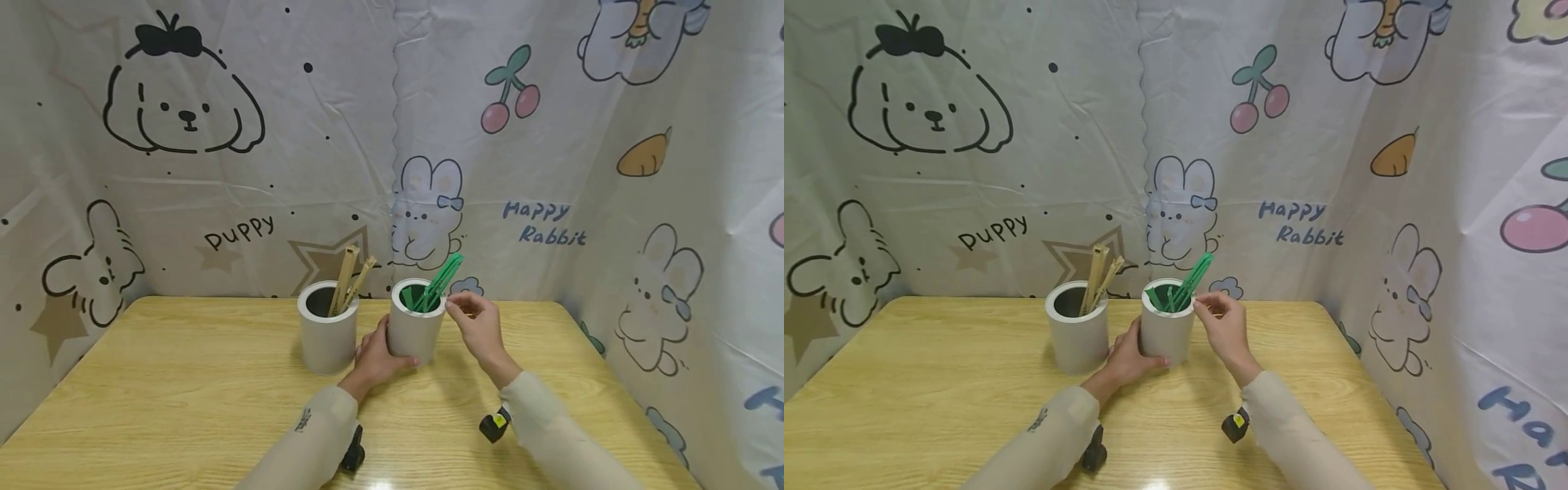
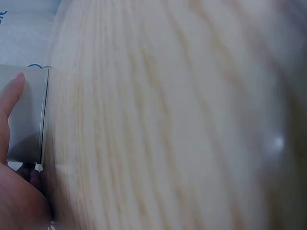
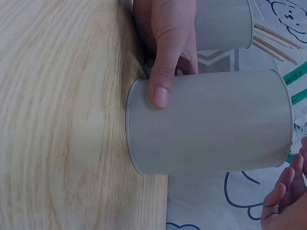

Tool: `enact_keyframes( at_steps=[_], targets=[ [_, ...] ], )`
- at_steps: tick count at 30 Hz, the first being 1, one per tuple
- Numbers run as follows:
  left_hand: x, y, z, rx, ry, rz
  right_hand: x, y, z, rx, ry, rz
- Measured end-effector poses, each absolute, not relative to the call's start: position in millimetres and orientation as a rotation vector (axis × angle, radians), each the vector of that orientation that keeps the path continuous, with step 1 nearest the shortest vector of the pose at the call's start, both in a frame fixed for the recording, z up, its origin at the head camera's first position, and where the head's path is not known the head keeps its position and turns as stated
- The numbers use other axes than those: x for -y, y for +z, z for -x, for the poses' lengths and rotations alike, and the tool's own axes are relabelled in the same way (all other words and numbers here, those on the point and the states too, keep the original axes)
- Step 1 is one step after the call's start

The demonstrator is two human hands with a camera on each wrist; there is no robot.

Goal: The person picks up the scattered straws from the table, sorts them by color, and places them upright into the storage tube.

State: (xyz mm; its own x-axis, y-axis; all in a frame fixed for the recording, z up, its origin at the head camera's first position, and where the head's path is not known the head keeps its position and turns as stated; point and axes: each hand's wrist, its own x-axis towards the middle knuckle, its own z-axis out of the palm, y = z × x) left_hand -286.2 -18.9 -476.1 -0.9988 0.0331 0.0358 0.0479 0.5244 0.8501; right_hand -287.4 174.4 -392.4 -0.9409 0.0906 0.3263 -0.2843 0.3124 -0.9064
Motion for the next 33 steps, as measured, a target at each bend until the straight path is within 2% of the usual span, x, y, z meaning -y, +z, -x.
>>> enact_keyframes(
  at_steps=[12,33],
  targets=[
    [18,-477,287,2.728,-1.534,0.066,-187,-393,281,2.252,1.658,-0.228],
    [20,-476,288,2.737,-1.552,0.059,-208,-415,274,2.390,1.599,-0.174]
  ],
)
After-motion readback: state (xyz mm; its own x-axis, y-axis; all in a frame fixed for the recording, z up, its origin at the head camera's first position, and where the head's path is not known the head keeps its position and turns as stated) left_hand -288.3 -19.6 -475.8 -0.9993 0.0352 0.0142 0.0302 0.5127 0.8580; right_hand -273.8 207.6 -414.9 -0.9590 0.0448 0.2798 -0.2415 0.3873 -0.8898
